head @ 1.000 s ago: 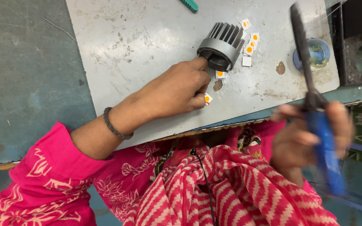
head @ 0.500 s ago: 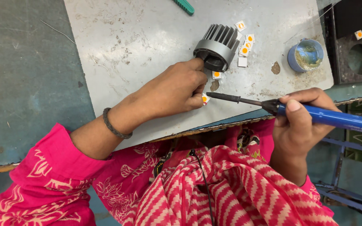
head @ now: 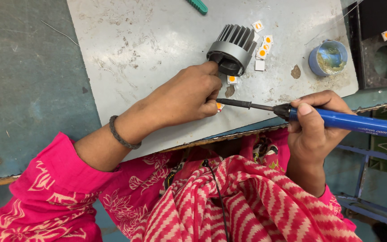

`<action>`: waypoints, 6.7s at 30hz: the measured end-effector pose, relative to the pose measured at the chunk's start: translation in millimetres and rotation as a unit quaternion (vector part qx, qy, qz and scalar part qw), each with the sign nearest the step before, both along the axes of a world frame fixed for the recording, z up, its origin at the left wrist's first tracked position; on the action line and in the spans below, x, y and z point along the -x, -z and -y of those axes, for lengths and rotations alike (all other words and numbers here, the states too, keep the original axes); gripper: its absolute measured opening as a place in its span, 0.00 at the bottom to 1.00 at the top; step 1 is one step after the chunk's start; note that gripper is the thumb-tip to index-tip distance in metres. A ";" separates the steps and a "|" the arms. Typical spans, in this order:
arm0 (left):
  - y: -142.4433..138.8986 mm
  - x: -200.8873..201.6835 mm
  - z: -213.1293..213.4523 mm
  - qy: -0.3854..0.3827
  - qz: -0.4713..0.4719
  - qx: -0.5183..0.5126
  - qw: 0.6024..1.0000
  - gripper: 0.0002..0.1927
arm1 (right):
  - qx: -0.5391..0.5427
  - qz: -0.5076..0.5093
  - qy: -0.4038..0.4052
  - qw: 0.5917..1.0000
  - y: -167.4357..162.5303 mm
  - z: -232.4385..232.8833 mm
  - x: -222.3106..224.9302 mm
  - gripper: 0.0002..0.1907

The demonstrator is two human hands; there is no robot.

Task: The person solders LED chips onto wire leads at a workbench using a soldering iron, dips wire ends into a small container of paste, strips and prepares wires with pliers, and attaches the wired LED chips to an aluminum heat-sink housing.

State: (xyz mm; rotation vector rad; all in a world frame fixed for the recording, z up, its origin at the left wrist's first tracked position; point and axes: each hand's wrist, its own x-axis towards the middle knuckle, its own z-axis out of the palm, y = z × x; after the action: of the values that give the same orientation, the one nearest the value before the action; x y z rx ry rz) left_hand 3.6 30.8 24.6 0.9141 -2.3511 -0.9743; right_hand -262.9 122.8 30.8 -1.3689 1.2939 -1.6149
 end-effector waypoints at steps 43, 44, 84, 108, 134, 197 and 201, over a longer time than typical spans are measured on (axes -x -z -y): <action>0.5 -1.4 2.1 0.011 0.003 0.020 1.000 0.06 | 0.053 -0.032 0.032 0.998 -24.8 1.5 -7.0 0.12; 0.6 -1.3 2.4 0.013 0.003 0.023 1.000 0.06 | 0.043 -0.036 0.036 0.998 -24.6 1.7 -5.9 0.12; 3.0 -3.8 10.0 0.028 0.000 0.000 1.000 0.05 | 0.018 -0.092 -0.030 0.995 -2.9 -1.7 5.8 0.15; 3.9 -2.0 10.8 0.029 -0.006 -0.008 1.000 0.06 | 0.018 -0.051 -0.018 0.998 -3.6 -2.8 1.3 0.15; 4.0 -2.4 12.7 0.029 -0.006 -0.001 1.000 0.07 | 0.025 -0.034 0.003 0.999 -15.8 -0.5 1.9 0.14; -119.1 -116.7 3.1 -0.270 -0.280 -0.084 0.918 0.13 | 0.103 0.052 0.013 0.993 52.4 20.7 95.1 0.07; -166.8 -47.8 49.5 -0.197 -0.154 -0.042 0.967 0.16 | 0.058 -0.001 0.023 0.998 47.8 36.5 100.9 0.04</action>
State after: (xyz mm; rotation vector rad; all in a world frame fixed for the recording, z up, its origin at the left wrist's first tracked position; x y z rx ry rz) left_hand 51.5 -18.8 191.4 1.1192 -1.7934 -0.9733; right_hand -363.8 86.4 -16.9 -1.4202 1.2582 -1.7442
